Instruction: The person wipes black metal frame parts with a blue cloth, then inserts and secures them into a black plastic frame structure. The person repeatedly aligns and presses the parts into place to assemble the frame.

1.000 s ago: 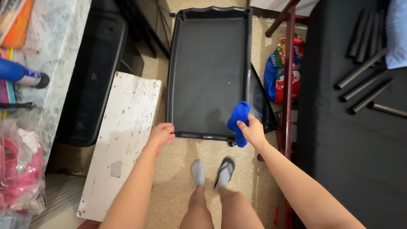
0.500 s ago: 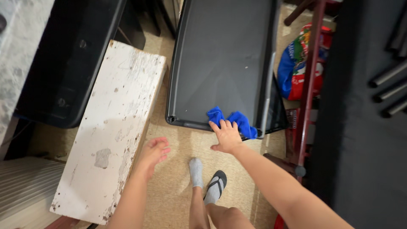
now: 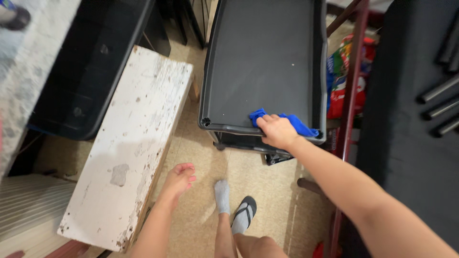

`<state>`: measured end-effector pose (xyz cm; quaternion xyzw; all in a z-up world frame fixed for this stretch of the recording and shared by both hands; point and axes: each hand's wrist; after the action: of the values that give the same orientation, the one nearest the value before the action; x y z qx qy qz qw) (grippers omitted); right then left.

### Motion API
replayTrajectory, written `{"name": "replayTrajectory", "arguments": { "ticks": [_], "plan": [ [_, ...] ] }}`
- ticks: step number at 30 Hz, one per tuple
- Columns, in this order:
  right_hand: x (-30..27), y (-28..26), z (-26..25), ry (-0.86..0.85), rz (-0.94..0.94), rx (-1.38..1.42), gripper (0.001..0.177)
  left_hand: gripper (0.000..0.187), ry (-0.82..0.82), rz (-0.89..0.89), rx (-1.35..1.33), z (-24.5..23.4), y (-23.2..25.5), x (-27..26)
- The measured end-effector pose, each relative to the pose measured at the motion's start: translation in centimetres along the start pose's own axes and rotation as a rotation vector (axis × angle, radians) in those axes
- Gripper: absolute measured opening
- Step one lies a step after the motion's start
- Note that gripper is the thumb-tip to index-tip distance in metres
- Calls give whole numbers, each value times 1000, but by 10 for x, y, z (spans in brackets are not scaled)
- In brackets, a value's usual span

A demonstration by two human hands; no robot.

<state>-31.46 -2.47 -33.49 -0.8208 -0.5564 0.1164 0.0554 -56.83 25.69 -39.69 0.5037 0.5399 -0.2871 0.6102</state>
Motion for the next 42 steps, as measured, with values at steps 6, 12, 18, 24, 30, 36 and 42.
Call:
{"name": "replayTrajectory", "arguments": {
  "ticks": [6, 12, 18, 24, 30, 36, 42],
  "plan": [
    [-3, 10, -132, 33, -29, 3, 44, 55, 48, 296, 122, 28, 54, -9],
    [10, 11, -239, 41, -33, 47, 51, 90, 402, 778, 311, 42, 167, -63],
    [26, 38, -308, 119, 13, 71, 56, 104, 125, 638, 348, 31, 256, -125],
    [48, 84, -329, 159, 136, 108, 65, 93, 56, 705, 162, 67, 295, -125],
    [42, 131, -312, 513, 153, 57, 62, 83, 158, 742, 117, 118, 329, -83],
    [27, 190, -323, 1253, 396, 516, 24, 96, 208, 747, 91, 145, 385, -42],
    [-35, 242, -340, 1613, 382, 801, 19, 125, 311, 709, 109, 133, 431, -23]
  ]
}}
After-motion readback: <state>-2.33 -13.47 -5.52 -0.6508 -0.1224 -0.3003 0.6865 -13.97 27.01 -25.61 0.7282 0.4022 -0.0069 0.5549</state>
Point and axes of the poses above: each hand's wrist, its own x-axis towards the middle knuckle, its own z-axis out of the palm, y = z × x, and after that the axes turned 14 degrees about -z, right-handed
